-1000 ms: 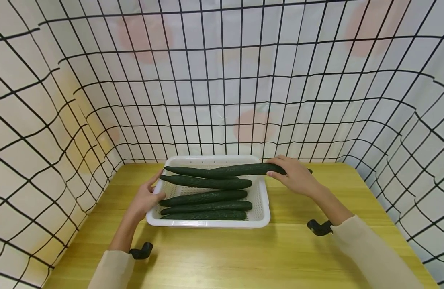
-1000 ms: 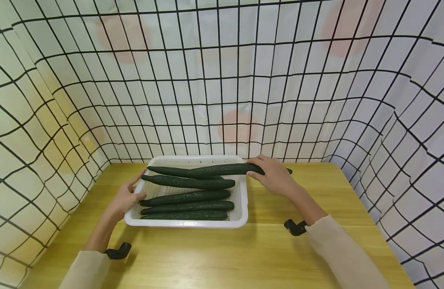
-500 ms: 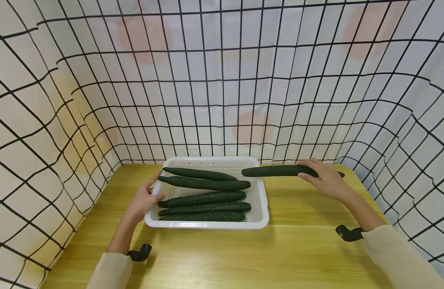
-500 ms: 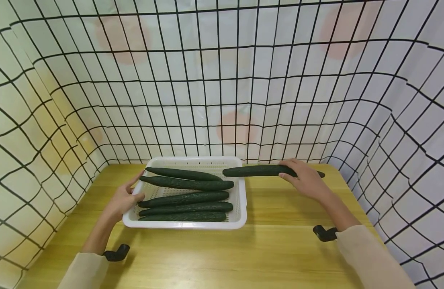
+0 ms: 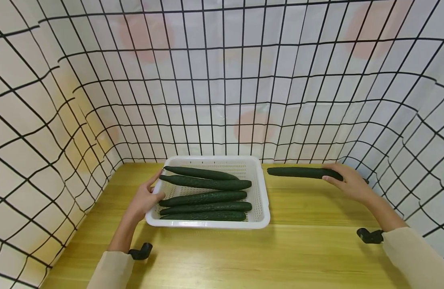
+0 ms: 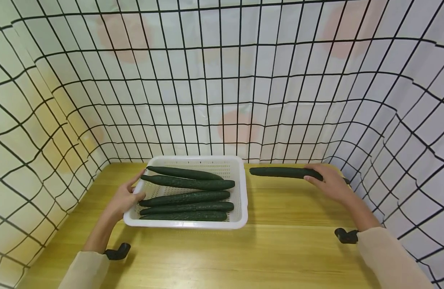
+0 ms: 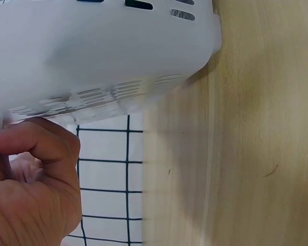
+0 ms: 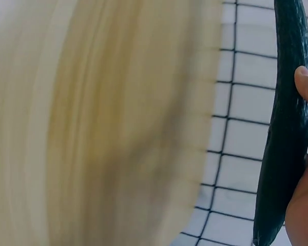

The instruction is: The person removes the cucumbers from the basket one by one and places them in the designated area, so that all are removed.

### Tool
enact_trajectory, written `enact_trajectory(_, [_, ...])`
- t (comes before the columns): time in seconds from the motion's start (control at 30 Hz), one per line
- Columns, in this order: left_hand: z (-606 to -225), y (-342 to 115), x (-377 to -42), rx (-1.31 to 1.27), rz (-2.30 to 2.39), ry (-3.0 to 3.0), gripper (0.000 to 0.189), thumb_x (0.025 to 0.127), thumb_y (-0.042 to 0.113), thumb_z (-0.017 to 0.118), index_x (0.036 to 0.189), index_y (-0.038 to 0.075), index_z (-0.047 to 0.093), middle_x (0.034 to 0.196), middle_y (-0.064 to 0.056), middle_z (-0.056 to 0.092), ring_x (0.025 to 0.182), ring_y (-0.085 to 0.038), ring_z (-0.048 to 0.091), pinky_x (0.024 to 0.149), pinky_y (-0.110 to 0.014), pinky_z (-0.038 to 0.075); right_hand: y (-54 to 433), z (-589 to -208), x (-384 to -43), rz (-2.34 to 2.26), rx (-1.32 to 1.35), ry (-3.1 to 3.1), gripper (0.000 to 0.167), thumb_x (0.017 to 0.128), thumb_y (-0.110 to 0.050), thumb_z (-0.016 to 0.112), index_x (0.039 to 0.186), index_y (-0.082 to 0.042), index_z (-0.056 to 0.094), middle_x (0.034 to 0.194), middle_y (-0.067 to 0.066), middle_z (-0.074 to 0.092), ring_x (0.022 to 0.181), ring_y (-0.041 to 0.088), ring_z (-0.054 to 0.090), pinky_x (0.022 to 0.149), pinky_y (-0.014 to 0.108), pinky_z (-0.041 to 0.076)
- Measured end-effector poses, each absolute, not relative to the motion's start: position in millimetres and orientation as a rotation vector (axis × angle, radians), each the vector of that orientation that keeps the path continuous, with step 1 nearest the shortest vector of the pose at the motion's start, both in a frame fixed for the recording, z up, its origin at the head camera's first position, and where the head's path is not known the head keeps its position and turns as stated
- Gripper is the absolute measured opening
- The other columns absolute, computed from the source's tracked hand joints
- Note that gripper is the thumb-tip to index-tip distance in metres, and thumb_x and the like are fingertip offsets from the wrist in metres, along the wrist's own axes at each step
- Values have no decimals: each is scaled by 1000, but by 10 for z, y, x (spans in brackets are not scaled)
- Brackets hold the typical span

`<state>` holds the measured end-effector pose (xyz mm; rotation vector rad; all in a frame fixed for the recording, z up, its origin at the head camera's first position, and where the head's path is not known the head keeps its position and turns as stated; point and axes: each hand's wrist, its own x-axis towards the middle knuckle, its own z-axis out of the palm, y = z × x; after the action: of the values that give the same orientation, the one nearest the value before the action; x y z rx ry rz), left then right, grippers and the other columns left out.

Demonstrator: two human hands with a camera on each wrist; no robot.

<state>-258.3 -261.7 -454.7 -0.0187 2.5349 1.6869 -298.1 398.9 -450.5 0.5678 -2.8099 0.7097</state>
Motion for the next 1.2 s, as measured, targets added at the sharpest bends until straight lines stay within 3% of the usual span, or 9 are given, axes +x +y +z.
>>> enact_trajectory(0.23, [-4551,-2609,-2584,-34,1692,2521,92,89,3,61,165,33,19,120,-36,66,89,-25,68,68,-41,61,4078,-4749,-3145,728,609,-2833,47,102,-25,63,141,2,56,143,31,53,131,55,44,100,70,36])
enact_trajectory(0.6, [-4547,-2613,-2597,-61,1684,2523,91,89,3,61,165,36,22,118,-33,67,91,-26,68,72,-41,61,4012,-5069,-3410,715,612,-2892,49,104,-33,59,143,-3,56,145,30,53,134,54,44,104,70,36])
enact_trajectory(0.77, [-4465,-2575,-2561,-59,1689,2503,91,90,1,60,166,30,19,118,-35,66,93,-25,67,75,-41,61,4046,-5119,-3433,712,594,-2925,49,104,-32,59,144,-4,55,146,30,51,134,55,43,104,72,34])
enact_trajectory(1.0, [-4570,-2621,-2632,-56,1724,2492,92,90,1,60,166,32,18,110,-34,69,87,-21,67,73,-39,60,4051,-5128,-3411,752,514,-2983,52,104,-36,58,147,-7,53,152,30,45,139,56,37,108,74,30])
enact_trajectory(1.2, [-4581,-2630,-2627,-58,1720,2481,92,90,0,59,166,30,16,111,-35,68,86,-22,67,71,-39,60,4026,-5097,-3409,725,551,-2950,52,104,-36,60,145,-4,55,148,29,50,136,54,41,106,71,33])
